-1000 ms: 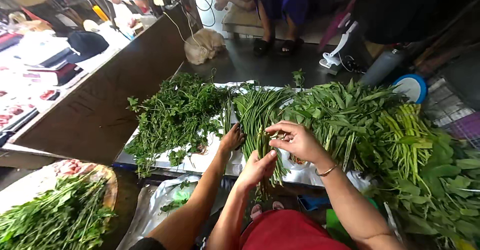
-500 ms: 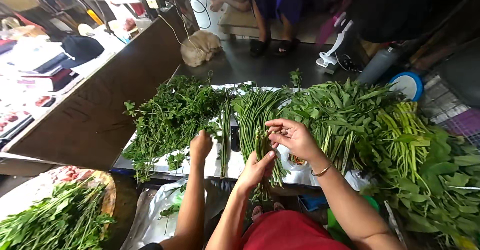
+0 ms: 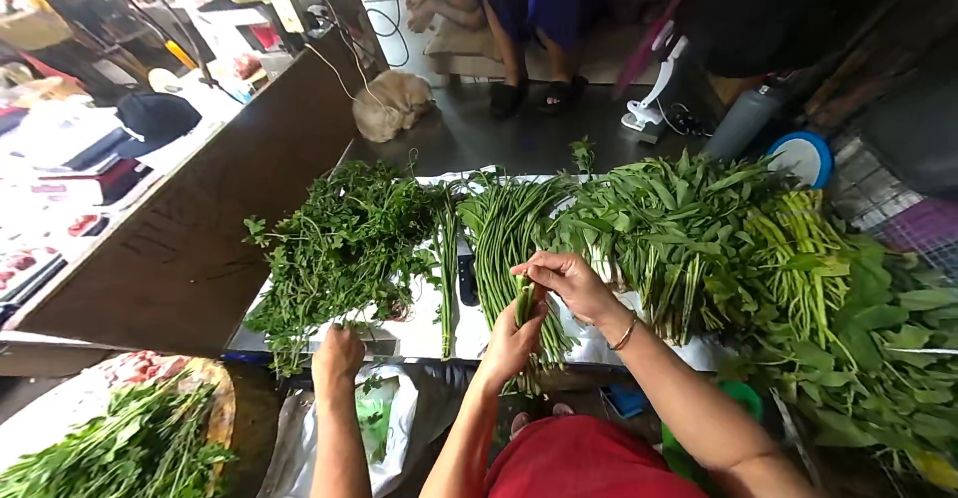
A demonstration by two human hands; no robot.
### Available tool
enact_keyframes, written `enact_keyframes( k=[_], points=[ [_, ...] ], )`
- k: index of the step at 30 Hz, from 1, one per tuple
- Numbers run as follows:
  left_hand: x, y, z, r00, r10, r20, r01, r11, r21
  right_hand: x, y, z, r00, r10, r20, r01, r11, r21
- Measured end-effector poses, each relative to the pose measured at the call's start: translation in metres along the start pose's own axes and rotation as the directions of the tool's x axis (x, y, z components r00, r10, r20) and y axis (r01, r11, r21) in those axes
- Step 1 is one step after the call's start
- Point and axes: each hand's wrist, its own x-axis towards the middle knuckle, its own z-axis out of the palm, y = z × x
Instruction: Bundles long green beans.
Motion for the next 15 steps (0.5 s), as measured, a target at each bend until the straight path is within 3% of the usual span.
enact_keyframes(
  k=[3, 8, 13, 15],
  points=[
    [0.000, 0.003, 0.000, 0.997, 0.016, -0.079, -0.013, 0.999, 0.044, -0.003, 0.013, 0.014, 0.995, -0.096, 0.041, 0.098, 0.994, -0.051],
    [-0.004, 0.009, 0.003, 0.985, 0.058, -0.165, 0.002, 0.941, 0.339, 0.004, 0.015, 0.036, 0.997, 0.067, 0.045, -0.072, 0.990, 0.118],
    [-0.010, 0.001, -0.002, 0.963, 0.183, -0.199, -0.121, 0.950, 0.289, 0.009, 0.011, 0.033, 0.997, -0.014, 0.074, 0.023, 0.992, -0.123],
    [-0.012, 0.003, -0.001, 0.950, 0.235, -0.206, -0.152, 0.923, 0.355, 0.011, 0.013, 0.033, 0.995, -0.046, 0.087, 0.063, 0.979, -0.197]
  ],
)
